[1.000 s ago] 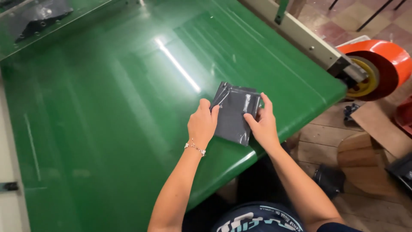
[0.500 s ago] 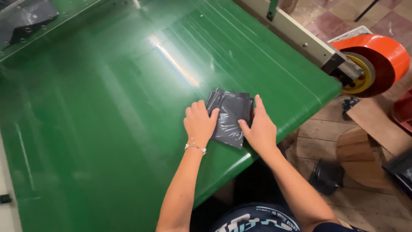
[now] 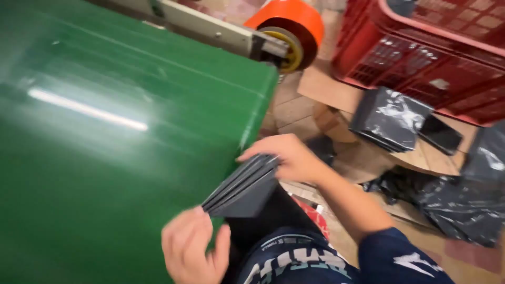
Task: Folding black plastic bags coming off a conveyor belt and stacking them into a red plastic crate.
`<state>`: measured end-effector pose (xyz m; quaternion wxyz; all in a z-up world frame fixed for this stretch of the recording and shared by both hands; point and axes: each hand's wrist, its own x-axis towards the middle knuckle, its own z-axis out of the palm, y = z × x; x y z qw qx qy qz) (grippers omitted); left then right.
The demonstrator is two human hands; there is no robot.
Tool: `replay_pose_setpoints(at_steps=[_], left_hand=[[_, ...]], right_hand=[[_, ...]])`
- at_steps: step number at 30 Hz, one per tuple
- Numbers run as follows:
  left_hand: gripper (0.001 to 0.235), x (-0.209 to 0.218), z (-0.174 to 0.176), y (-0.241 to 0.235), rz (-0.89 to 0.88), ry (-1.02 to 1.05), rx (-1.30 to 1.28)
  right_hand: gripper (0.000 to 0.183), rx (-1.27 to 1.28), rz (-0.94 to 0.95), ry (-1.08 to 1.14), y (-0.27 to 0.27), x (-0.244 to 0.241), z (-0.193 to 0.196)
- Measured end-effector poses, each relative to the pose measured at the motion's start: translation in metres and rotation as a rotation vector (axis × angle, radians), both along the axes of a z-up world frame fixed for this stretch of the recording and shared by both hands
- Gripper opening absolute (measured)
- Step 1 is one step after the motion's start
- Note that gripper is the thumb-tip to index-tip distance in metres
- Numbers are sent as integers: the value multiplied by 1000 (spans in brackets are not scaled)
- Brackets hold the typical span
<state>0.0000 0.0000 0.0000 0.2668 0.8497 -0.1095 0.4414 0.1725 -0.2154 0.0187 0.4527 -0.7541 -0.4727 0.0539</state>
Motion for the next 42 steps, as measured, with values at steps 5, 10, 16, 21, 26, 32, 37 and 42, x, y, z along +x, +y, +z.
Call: replay_pose_setpoints(at_steps=[5, 10, 16, 21, 26, 32, 37, 42], left_hand=[[20, -49, -80, -7, -190, 245, -131], [15, -76, -156, -10, -110, 849, -69], [15, -67, -153, -14, 11, 707, 110], [12, -63, -145, -22, 81, 627, 85], [4, -57, -137, -27, 120, 517, 38], [9, -62, -150, -27, 123, 533, 20], [5, -72, -169, -26, 167, 689, 93], [10, -60, -123, -23, 165, 572, 154]], right_hand=[[15, -38, -1193, 519, -191, 19, -67], [25, 464, -1454, 594, -333, 24, -86], [22, 367, -1632, 732, -382, 44, -141], [21, 192, -1699, 775, -362, 53, -134], [45, -7, -1682, 404, -342, 51, -124], [63, -723, -1211, -601, -299, 58, -125], [80, -884, -1189, -221, -287, 72, -145], [83, -758, -1135, -320, -300, 77, -164]])
